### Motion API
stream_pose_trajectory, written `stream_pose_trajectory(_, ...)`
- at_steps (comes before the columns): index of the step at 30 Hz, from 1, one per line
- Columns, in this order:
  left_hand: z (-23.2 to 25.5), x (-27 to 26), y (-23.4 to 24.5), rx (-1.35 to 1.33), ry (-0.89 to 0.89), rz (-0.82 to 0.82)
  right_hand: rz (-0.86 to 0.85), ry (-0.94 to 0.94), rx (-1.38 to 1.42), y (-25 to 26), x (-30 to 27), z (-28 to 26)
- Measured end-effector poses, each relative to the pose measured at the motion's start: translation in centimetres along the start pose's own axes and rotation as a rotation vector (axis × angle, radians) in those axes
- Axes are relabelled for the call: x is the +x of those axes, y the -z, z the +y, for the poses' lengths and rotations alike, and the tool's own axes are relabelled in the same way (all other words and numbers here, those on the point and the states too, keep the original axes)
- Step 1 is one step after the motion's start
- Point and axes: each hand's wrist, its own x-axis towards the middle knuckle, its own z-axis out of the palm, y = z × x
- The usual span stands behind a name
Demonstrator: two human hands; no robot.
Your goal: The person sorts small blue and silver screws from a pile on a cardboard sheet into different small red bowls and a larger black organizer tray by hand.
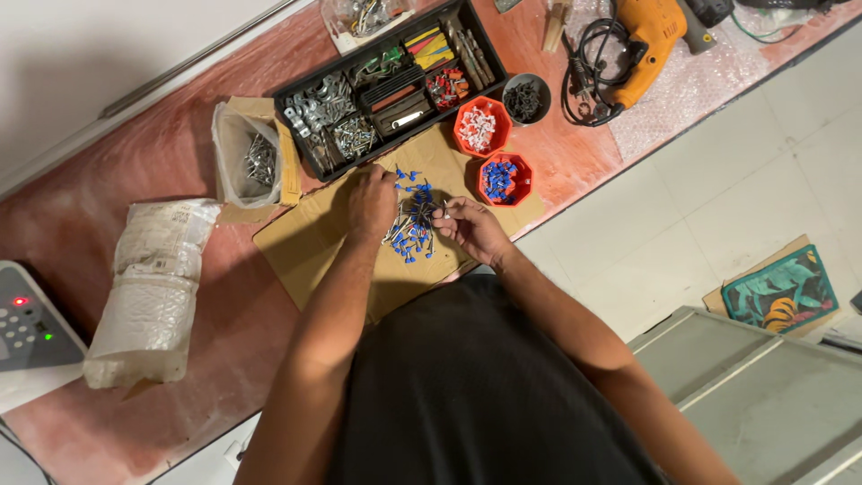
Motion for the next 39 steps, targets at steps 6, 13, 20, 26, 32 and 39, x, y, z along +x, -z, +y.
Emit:
stream_pose_trajectory(6, -0.6, 0.3, -0.7, -0.053, 0.002, 0.057, -0.050, -0.001, 0.075, -1.4, -0.7, -0.7)
stream_pose_trajectory(13, -0.6, -0.1, -2.2, -0.577, 0.170, 0.111, -0.082, -0.024, 0.166, -2.8, -1.0, -1.6)
stream_pose_trajectory(20, 0.4, -3.8, -3.1, -1.099, 0.394, -0.115, -0.107, -0.048, 0.187, -3.4, -1.1, -1.7)
stream_pose_trajectory(26, -1.6, -6.8, -4.3, -1.932, 0.565, -0.151, -0.134, -0.074, 0.186, -4.1, -1.3, -1.8)
stream_pose_trajectory(32, -1.8, -8.0, -3.2, -2.048, 0.524, -0.128, -0.147, -0.084, 0.196, -4.2, -1.4, -1.6)
stream_pose_trajectory(39, -2.0, -7.9, -3.0, -2.095, 0.575, -0.115, -0.141, -0.076, 0.181, -3.9, -1.3, -1.5)
